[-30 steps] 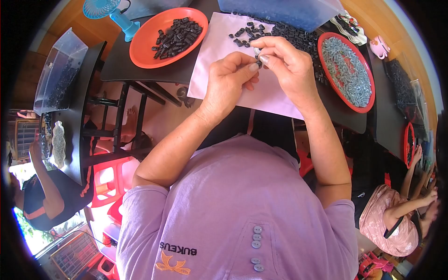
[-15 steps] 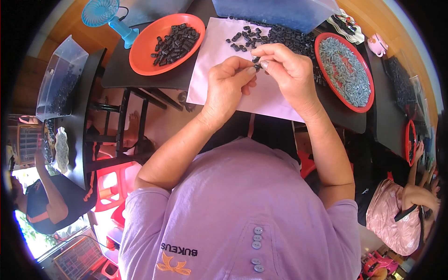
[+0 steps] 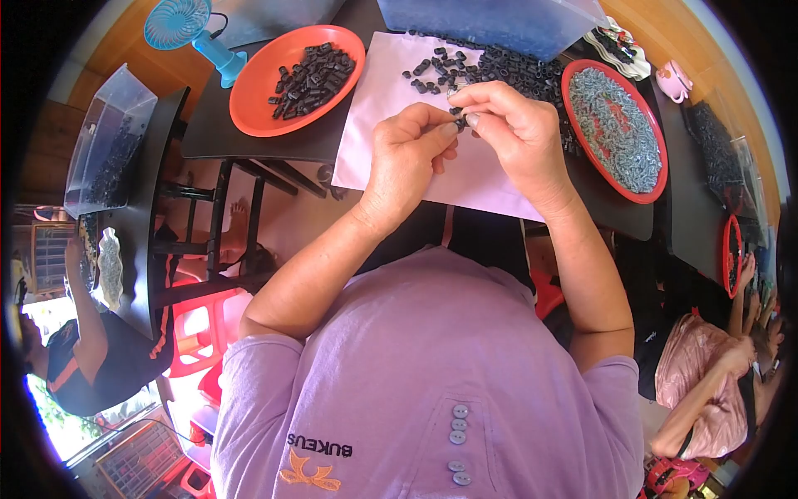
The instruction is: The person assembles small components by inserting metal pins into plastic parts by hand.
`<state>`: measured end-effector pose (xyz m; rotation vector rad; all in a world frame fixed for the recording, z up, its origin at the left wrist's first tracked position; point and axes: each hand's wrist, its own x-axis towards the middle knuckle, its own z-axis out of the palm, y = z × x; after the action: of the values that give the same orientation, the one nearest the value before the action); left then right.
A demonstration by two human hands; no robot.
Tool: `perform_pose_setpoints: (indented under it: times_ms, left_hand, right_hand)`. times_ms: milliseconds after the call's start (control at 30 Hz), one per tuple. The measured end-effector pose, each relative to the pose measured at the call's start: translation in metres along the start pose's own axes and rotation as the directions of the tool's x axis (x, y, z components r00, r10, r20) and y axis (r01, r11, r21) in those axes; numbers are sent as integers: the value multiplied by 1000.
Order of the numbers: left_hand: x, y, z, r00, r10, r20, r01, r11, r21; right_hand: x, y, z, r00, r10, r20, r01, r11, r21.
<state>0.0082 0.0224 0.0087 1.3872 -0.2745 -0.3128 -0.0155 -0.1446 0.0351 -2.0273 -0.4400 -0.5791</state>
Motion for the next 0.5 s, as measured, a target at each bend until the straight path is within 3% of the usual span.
perform_pose_setpoints:
  times_ms: [233,433,500]
  left_hand:
    - [1,-2,-1,1000,2,7,-1,1000,-23]
    - [1,-5,1,1000,24,-12,-24,1000,6]
    - [0,-2,2,1000,20,-22,-20,1000,15]
  right_hand:
    - [3,-1,2,1000,-14,-13,14,999,-45]
    - [1,2,10,937,-349,-6,329,889,-318]
    - [1,-2,9,944,-330,-8,313,903,-295]
